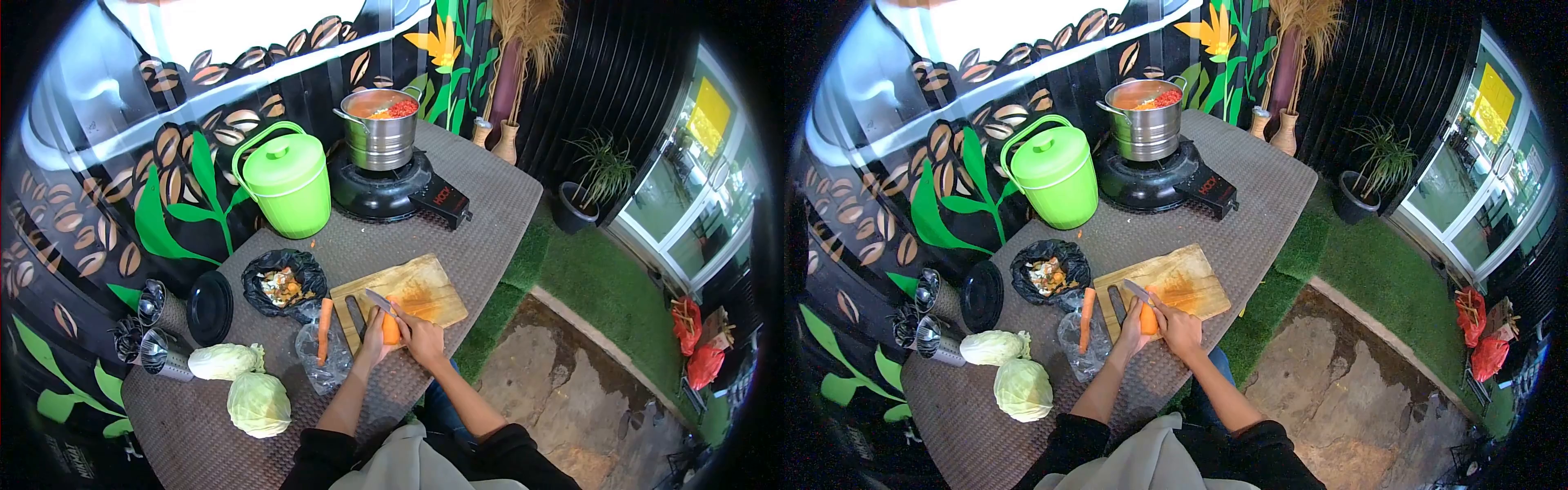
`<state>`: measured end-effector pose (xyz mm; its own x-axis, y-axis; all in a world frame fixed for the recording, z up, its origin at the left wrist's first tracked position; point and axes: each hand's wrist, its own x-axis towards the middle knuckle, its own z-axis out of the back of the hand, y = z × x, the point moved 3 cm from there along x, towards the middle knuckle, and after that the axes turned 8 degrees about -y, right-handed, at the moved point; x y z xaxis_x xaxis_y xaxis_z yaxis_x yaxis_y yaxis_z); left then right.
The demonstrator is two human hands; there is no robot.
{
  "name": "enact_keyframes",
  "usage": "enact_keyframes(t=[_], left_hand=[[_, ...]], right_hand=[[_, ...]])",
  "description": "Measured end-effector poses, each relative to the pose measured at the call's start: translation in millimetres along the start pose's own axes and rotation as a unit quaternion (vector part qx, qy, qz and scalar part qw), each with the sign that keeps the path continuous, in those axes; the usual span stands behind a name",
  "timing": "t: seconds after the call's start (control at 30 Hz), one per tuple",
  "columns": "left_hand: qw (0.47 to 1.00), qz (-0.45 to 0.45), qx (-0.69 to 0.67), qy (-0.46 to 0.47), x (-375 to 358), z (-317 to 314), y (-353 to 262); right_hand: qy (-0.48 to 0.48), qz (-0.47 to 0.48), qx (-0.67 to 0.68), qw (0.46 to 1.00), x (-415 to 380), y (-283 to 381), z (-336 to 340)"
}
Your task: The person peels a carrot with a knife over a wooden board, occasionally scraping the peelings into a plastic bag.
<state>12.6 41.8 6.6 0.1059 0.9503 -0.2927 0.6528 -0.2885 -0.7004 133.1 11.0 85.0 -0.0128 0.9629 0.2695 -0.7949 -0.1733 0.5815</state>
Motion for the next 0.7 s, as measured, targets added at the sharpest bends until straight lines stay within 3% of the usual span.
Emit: enact_keyframes(t=[0.17, 0.33, 0.4, 0.6, 0.7], left_hand=[[0.998, 0.047, 0.012, 0.032, -4.2, 5.2, 1.5], [0.997, 0.064, 0.008, 0.043, -3.3, 5.8, 1.2], [0.997, 0.068, 0.000, 0.036, -3.8, 4.2, 1.3], [0.998, 0.046, 0.024, 0.022, -1.8, 4.7, 4.0], [0.998, 0.049, 0.018, 0.037, 0.2, 7.5, 6.0]], right_hand=[[-0.026, -0.039, -0.032, 0.998, 12.9, -19.2, 8.0], [0.021, -0.055, 0.013, 0.998, 13.9, -29.6, 24.4], [0.016, 0.040, 0.032, 0.999, 12.5, -28.0, 25.2], [0.113, 0.042, -0.050, 0.991, 23.2, -8.7, 47.6], [0.102, 0.082, -0.048, 0.990, 27.1, -17.1, 43.0]])
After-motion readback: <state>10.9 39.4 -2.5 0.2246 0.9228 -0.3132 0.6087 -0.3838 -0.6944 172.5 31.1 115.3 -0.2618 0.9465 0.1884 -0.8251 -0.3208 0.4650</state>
